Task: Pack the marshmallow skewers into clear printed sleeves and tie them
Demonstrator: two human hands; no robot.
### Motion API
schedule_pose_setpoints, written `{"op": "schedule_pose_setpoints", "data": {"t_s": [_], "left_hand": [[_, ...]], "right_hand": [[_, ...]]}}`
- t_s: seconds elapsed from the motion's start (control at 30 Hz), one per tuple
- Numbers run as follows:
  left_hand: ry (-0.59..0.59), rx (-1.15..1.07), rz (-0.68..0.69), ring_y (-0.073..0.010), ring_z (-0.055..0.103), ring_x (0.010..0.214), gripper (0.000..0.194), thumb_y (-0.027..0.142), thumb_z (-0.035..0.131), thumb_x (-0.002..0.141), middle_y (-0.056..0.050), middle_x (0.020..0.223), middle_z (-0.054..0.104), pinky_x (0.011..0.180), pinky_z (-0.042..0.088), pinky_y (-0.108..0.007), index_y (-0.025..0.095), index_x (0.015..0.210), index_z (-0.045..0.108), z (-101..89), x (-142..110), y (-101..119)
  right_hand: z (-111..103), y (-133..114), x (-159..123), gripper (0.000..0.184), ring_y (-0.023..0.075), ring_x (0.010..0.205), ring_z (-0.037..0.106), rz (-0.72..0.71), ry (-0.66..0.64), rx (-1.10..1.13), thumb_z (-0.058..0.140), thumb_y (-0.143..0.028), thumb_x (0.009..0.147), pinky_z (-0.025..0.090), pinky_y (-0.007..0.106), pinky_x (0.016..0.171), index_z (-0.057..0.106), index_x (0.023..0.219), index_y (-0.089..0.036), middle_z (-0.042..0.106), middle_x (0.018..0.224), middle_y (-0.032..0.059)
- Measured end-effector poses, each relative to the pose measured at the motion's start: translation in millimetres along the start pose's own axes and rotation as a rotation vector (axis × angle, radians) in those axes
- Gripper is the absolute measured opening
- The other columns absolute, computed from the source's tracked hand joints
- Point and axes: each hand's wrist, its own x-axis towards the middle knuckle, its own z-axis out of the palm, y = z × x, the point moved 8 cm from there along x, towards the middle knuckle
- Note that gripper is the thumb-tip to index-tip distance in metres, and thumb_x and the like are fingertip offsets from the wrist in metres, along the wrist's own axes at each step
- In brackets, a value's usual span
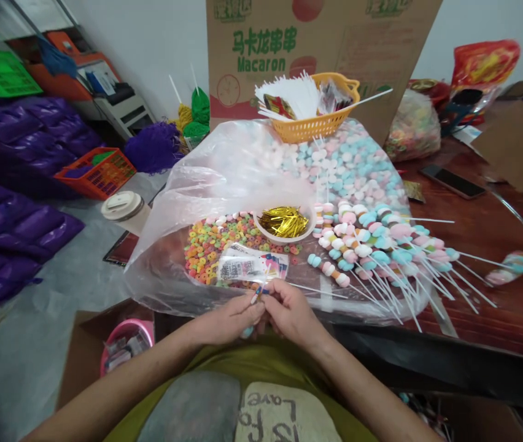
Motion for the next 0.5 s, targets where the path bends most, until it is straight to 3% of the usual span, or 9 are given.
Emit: {"op": "schedule_pose_setpoints", "data": {"t_s": [0.07, 0.1, 0.2, 0.23, 0.3, 0.37, 0.43, 0.5], "left_hand": [[-0.038, 0.088, 0.009, -0.0085, 0.047, 0.056, 0.044, 0.051, 0.028, 0.088, 0.001, 0.064, 0.051, 0.056, 0.040, -0.020, 0.016, 0.072, 0.047, -6.1, -0.3, 7.0], [-0.040, 0.119, -0.016, -0.0083, 0.046, 0.053, 0.042, 0.049, 0.030, 0.088, 0.002, 0.060, 0.049, 0.055, 0.039, -0.020, 0.016, 0.071, 0.047, -10.9, -0.1, 8.5], [-0.016, 0.120, -0.168, -0.0092, 0.047, 0.050, 0.036, 0.044, 0.032, 0.086, 0.004, 0.054, 0.046, 0.050, 0.038, -0.020, 0.017, 0.065, 0.045, -24.1, 0.9, 5.0], [-0.013, 0.093, -0.225, -0.0099, 0.048, 0.050, 0.035, 0.041, 0.033, 0.085, 0.003, 0.054, 0.047, 0.048, 0.039, -0.020, 0.017, 0.064, 0.045, -25.8, 1.1, 1.6], [-0.045, 0.045, -0.303, -0.0110, 0.049, 0.050, 0.030, 0.036, 0.037, 0.081, 0.002, 0.055, 0.049, 0.046, 0.039, -0.021, 0.017, 0.059, 0.046, -23.0, 2.1, -5.6], [-0.142, 0.007, -0.315, -0.0112, 0.049, 0.050, 0.025, 0.031, 0.044, 0.075, 0.001, 0.055, 0.051, 0.047, 0.039, -0.022, 0.017, 0.054, 0.047, -14.0, 3.8, -10.9], [-0.279, -0.060, -0.310, -0.0111, 0.049, 0.049, 0.022, 0.029, 0.048, 0.069, 0.001, 0.053, 0.051, 0.047, 0.038, -0.022, 0.017, 0.051, 0.048, -3.7, 3.7, -14.3], [-0.388, -0.171, -0.300, -0.0117, 0.050, 0.050, 0.021, 0.031, 0.050, 0.066, 0.001, 0.052, 0.051, 0.047, 0.037, -0.023, 0.017, 0.050, 0.051, 1.4, 2.3, -13.1]], "right_hand": [[-8.9, -10.1, 0.8, 0.024, 0.0085, 0.035, 0.041, -0.037, 0.040, -0.117, 0.043, -0.040, 0.084, 0.033, 0.020, 0.034, 0.047, 0.073, -0.019, 0.047, 0.046, -0.0064], [-18.2, -22.3, 0.0, 0.023, 0.0097, 0.040, 0.045, -0.129, 0.127, -0.214, 0.043, -0.037, 0.085, 0.038, 0.021, 0.039, 0.049, 0.072, -0.019, 0.049, 0.048, -0.0049], [-34.1, -76.3, -21.8, 0.013, 0.0179, 0.075, 0.058, -0.635, 0.461, -0.669, 0.044, -0.023, 0.085, 0.047, 0.035, 0.071, 0.056, 0.081, -0.018, 0.063, 0.075, 0.0053], [-25.4, -88.0, -30.4, 0.014, 0.0213, 0.089, 0.057, -0.805, 0.467, -0.851, 0.044, -0.018, 0.085, 0.043, 0.041, 0.082, 0.057, 0.088, -0.018, 0.065, 0.088, 0.0082], [4.2, -87.8, -36.9, 0.024, 0.0252, 0.111, 0.047, -1.014, 0.232, -1.204, 0.041, -0.012, 0.084, 0.031, 0.050, 0.097, 0.057, 0.101, -0.019, 0.061, 0.108, 0.0106], [24.6, -71.9, -38.4, 0.028, 0.0248, 0.115, 0.043, -1.071, -0.042, -1.425, 0.039, -0.012, 0.085, 0.024, 0.053, 0.101, 0.055, 0.107, -0.017, 0.060, 0.111, 0.0109], [31.6, -62.6, -39.6, 0.028, 0.0236, 0.109, 0.046, -1.088, -0.147, -1.510, 0.038, -0.013, 0.086, 0.022, 0.055, 0.102, 0.055, 0.109, -0.013, 0.061, 0.104, 0.0107], [33.8, -61.3, -41.3, 0.028, 0.0229, 0.102, 0.048, -1.122, -0.140, -1.526, 0.037, -0.014, 0.087, 0.023, 0.056, 0.101, 0.054, 0.109, -0.011, 0.062, 0.096, 0.0096]]}}
